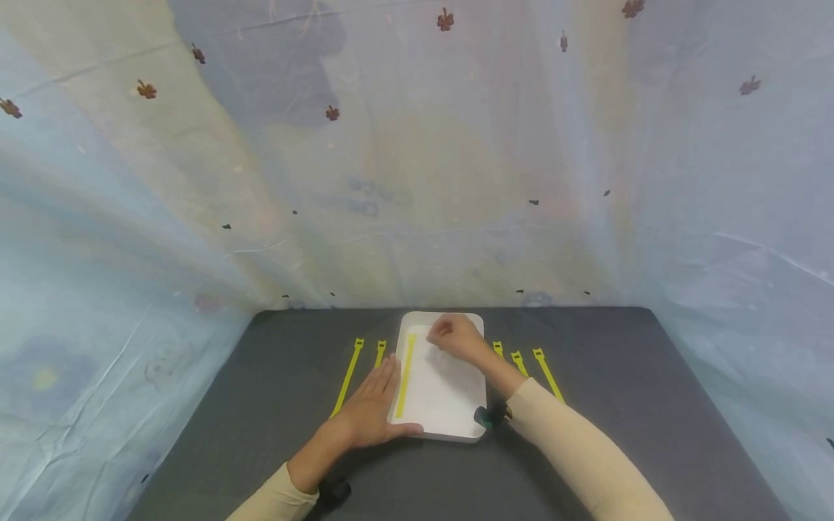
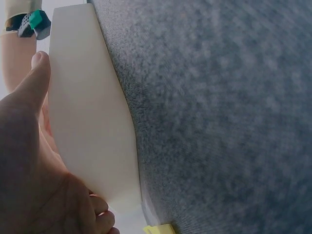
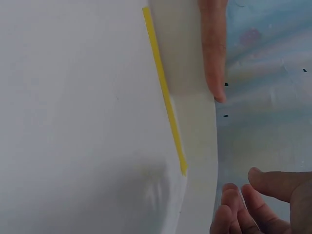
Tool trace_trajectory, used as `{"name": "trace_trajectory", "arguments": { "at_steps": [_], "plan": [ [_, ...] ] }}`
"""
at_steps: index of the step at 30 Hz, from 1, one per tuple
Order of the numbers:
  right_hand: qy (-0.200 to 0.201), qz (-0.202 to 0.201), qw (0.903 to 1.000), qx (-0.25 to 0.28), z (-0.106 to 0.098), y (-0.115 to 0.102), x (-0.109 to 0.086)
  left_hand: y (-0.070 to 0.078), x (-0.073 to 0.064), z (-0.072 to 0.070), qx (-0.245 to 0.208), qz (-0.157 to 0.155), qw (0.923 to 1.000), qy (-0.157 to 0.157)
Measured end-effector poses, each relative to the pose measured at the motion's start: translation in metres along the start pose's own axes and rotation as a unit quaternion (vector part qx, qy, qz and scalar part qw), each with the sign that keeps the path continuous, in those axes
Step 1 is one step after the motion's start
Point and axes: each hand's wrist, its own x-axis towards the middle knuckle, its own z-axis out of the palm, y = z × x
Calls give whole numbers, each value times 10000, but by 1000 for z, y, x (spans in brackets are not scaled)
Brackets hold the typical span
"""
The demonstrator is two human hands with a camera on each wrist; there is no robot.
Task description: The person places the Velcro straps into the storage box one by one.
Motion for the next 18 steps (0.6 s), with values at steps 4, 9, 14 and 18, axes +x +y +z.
{"name": "trace_trajectory", "arguments": {
  "at_steps": [4,9,14,18],
  "plan": [
    [32,-61,10000,51,-10,-2,-9,0,0,0,-21,-11,10000,-7],
    [145,-230,9996,-87,-19,-1,-19,-1,0,1,-51,-34,10000,-5],
    [257,-375,9986,-282,-26,1,-30,-1,0,1,-36,-25,10000,-5],
    [332,-441,9979,-326,-33,3,-40,-1,0,1,-40,-8,10000,16]
  ]
}}
